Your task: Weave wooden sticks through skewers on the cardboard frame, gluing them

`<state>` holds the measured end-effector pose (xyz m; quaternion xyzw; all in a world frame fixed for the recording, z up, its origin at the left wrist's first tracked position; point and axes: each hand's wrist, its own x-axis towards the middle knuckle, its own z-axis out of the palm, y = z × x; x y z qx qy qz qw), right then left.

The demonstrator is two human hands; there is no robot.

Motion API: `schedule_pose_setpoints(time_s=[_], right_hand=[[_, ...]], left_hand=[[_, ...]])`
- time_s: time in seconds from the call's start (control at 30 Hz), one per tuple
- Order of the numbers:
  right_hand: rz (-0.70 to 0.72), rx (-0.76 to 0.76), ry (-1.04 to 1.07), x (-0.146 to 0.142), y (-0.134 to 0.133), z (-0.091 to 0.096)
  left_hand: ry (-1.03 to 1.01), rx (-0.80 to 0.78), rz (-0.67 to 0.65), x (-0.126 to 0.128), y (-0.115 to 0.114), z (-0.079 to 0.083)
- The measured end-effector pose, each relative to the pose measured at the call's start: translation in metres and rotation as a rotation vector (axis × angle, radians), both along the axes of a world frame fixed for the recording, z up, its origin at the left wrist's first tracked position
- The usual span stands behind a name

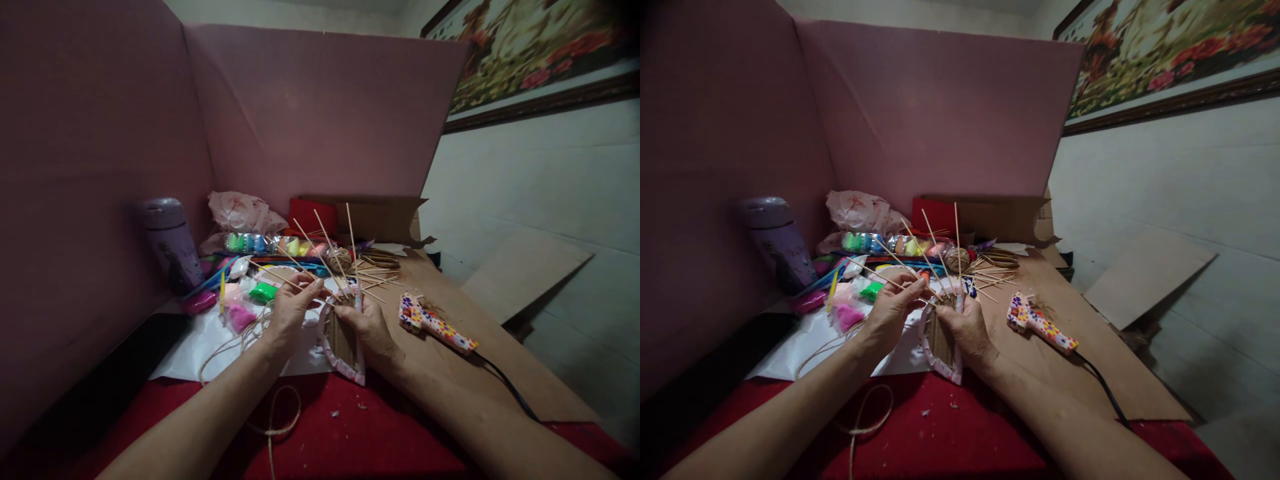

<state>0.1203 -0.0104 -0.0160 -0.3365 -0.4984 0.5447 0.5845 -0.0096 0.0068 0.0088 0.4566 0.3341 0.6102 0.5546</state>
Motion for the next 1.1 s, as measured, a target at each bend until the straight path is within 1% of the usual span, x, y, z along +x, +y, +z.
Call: schedule_pose_setpoints(time_s=[0.17, 0.67, 0.97, 1.1], right_hand=[[0.020, 0.005, 0.038, -0.0007, 0.0004, -0.0012], [-0.003, 0.006, 0.019, -0.0013, 0.0005, 0.0009], [-0.020, 0.002, -0.005, -0.0002, 0.0013, -0.0006], [0.004, 0.008, 0.014, -0.0007, 0.0015, -0.0005]], left_hand=[[0.010, 0.010, -0.001, 0.0002, -0.0001, 0.0003], [0.006, -0.020, 0.004, -0.0002, 0.0015, -0.0003], [0.004, -0.010, 0.008, 0.0002, 0.0009, -0.0013], [0.008, -0.002, 0.001, -0.0004, 0.0016, -0.0020]])
